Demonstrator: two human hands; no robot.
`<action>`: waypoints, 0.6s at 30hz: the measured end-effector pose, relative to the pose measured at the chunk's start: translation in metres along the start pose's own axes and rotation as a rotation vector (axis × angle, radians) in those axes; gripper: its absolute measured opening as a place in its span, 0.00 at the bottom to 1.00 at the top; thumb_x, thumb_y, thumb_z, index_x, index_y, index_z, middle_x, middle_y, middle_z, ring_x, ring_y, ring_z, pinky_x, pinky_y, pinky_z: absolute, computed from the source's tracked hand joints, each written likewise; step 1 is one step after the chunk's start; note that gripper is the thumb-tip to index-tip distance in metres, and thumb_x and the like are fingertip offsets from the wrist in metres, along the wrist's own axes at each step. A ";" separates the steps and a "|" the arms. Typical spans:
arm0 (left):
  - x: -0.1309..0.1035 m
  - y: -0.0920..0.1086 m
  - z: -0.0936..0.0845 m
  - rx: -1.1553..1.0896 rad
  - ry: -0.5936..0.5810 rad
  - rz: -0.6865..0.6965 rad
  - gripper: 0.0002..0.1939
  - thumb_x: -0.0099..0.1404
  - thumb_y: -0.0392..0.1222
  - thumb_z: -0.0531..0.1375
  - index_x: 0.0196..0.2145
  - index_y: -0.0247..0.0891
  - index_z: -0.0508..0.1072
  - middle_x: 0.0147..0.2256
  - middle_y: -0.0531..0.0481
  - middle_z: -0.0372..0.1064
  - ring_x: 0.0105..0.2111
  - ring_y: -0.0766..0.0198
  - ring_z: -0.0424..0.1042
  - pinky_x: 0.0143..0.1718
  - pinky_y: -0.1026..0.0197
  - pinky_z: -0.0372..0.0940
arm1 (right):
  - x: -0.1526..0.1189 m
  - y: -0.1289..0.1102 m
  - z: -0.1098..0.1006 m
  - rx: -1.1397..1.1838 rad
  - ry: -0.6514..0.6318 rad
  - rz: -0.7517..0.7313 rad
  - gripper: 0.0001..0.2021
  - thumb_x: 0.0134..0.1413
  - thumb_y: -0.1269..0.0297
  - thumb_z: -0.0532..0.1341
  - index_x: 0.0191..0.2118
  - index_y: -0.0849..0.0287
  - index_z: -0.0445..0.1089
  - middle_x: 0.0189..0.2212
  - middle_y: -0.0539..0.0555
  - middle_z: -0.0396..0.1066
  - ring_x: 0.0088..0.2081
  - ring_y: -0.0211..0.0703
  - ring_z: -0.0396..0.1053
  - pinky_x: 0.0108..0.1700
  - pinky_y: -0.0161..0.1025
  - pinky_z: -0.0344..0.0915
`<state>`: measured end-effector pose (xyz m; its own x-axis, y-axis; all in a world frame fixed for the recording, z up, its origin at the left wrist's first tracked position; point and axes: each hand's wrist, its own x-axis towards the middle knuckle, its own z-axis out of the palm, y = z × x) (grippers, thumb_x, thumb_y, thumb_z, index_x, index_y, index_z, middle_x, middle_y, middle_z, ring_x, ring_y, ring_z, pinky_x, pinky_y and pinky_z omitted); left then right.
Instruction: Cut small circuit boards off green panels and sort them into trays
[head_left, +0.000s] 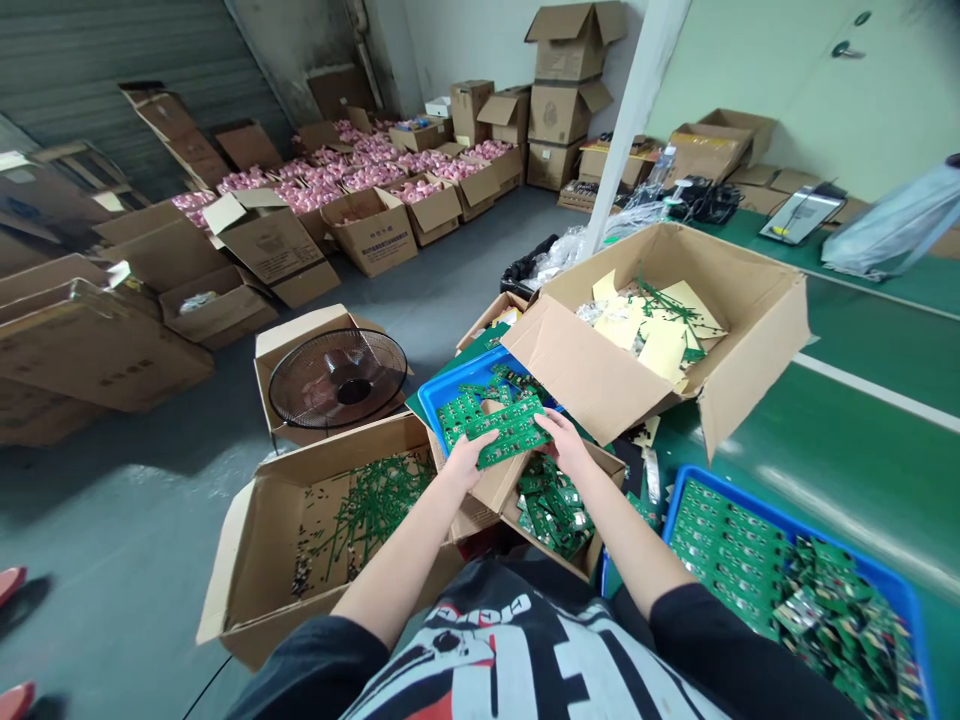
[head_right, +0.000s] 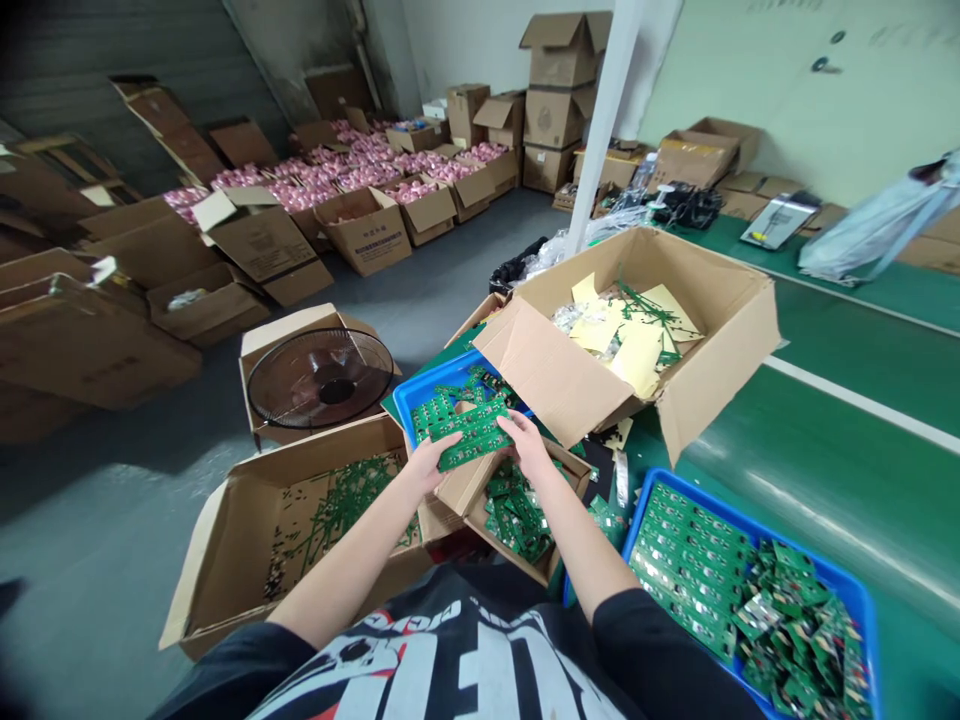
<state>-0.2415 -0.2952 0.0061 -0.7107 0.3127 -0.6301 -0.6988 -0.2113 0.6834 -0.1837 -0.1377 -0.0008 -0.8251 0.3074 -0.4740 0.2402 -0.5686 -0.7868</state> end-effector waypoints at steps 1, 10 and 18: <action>0.002 0.003 -0.001 0.010 -0.007 -0.007 0.22 0.41 0.35 0.69 0.37 0.36 0.70 0.38 0.43 0.74 0.39 0.53 0.73 0.42 0.49 0.68 | 0.001 -0.006 -0.003 -0.032 -0.062 0.029 0.16 0.36 0.61 0.67 0.35 0.56 0.69 0.31 0.50 0.75 0.30 0.43 0.72 0.26 0.36 0.69; 0.007 0.017 0.003 0.116 -0.083 0.081 0.24 0.35 0.35 0.71 0.34 0.32 0.73 0.33 0.42 0.75 0.36 0.52 0.74 0.44 0.48 0.67 | 0.011 -0.018 0.008 -0.094 -0.171 -0.023 0.14 0.38 0.59 0.66 0.34 0.59 0.70 0.32 0.53 0.75 0.36 0.44 0.72 0.39 0.40 0.68; 0.010 0.011 0.006 0.221 0.023 0.233 0.24 0.32 0.40 0.72 0.30 0.32 0.74 0.33 0.43 0.75 0.37 0.51 0.73 0.44 0.47 0.66 | 0.022 0.009 0.011 -0.465 0.106 -0.356 0.13 0.38 0.55 0.64 0.28 0.60 0.69 0.29 0.54 0.73 0.33 0.46 0.70 0.38 0.41 0.64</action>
<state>-0.2556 -0.2893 0.0099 -0.8529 0.2578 -0.4540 -0.4847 -0.0673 0.8721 -0.2056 -0.1441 -0.0139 -0.8463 0.5057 -0.1672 0.1765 -0.0298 -0.9838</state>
